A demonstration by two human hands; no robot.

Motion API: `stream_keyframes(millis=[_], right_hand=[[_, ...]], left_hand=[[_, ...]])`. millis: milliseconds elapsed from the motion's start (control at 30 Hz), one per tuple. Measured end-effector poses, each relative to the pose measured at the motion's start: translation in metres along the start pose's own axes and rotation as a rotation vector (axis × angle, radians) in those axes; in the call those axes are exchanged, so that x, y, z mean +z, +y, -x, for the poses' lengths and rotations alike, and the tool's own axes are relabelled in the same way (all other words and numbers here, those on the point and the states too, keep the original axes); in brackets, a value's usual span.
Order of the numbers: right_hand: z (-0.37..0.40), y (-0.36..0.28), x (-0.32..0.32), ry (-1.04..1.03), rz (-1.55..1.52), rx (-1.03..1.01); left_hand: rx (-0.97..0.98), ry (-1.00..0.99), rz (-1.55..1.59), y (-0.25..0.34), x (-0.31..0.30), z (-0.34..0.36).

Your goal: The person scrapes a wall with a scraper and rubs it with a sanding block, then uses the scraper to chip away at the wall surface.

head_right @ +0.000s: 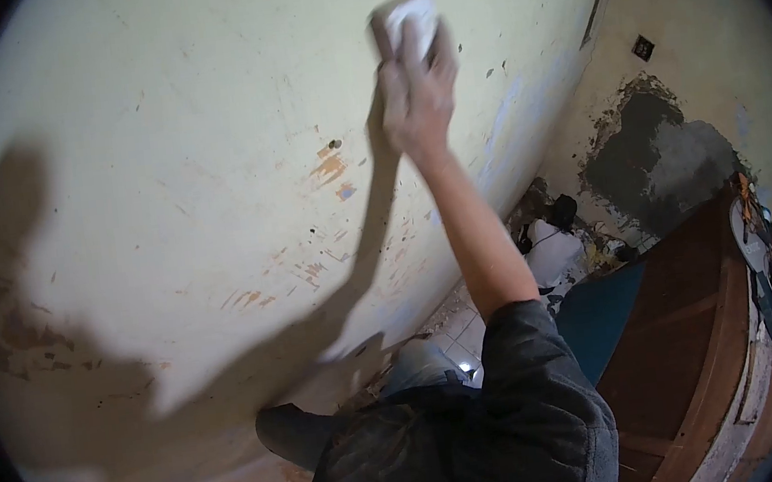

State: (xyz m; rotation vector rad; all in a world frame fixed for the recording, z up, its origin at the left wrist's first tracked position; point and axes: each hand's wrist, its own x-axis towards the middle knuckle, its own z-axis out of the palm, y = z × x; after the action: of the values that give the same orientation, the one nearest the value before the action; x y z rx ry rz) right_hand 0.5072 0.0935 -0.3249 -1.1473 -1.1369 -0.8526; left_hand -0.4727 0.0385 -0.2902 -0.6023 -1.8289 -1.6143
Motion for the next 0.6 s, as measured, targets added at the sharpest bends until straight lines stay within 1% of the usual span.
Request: stream_keyframes(millis=[67, 100, 133, 200, 233, 267, 300, 367, 400, 433, 467, 500, 533, 600], right_hand=[[-0.030, 0.031, 0.002, 0.087, -0.034, 0.182], [-0.031, 0.041, 0.003, 0.143, -0.093, 0.232], [-0.017, 0.046, 0.003, 0.133, -0.091, 0.246], [0.023, 0.052, 0.003, 0.128, 0.017, 0.322], [0.046, 0.042, 0.002, 0.097, 0.010, 0.268], [0.061, 0.026, 0.001, 0.066, 0.006, 0.216], [0.064, 0.019, 0.002, 0.068, 0.005, 0.222], [0.064, 0.008, 0.001, 0.040, -0.036, 0.104], [0.050, 0.007, -0.002, 0.032, -0.034, 0.121], [0.024, 0.012, -0.007, 0.005, 0.006, 0.062], [-0.003, 0.019, -0.011, -0.018, 0.049, 0.000], [-0.021, 0.025, -0.016, -0.027, 0.066, 0.063], [-0.026, 0.034, -0.017, -0.020, 0.076, 0.071], [-0.021, 0.053, -0.019, 0.092, 0.037, 0.377]], left_hand=[[0.014, -0.016, -0.160, 0.042, -0.022, 0.028], [0.020, -0.016, -0.167, 0.049, -0.026, 0.033], [0.047, -0.021, -0.178, 0.054, -0.030, 0.035], [0.074, -0.020, -0.190, 0.039, -0.027, 0.027], [0.029, -0.041, -0.105, 0.018, -0.023, 0.013], [-0.013, -0.064, -0.020, 0.015, -0.020, 0.008], [-0.074, -0.122, -0.016, 0.009, -0.020, 0.010], [-0.061, -0.087, -0.032, 0.020, -0.023, 0.017], [-0.056, -0.053, -0.045, 0.023, -0.026, 0.016], [-0.043, -0.053, -0.046, 0.028, -0.030, 0.015], [-0.063, -0.058, 0.017, 0.031, -0.033, 0.015], [-0.084, -0.065, 0.083, 0.035, -0.036, 0.012], [-0.075, -0.071, 0.093, 0.037, -0.042, 0.003], [-0.214, -0.232, 0.298, 0.043, -0.057, -0.002]])
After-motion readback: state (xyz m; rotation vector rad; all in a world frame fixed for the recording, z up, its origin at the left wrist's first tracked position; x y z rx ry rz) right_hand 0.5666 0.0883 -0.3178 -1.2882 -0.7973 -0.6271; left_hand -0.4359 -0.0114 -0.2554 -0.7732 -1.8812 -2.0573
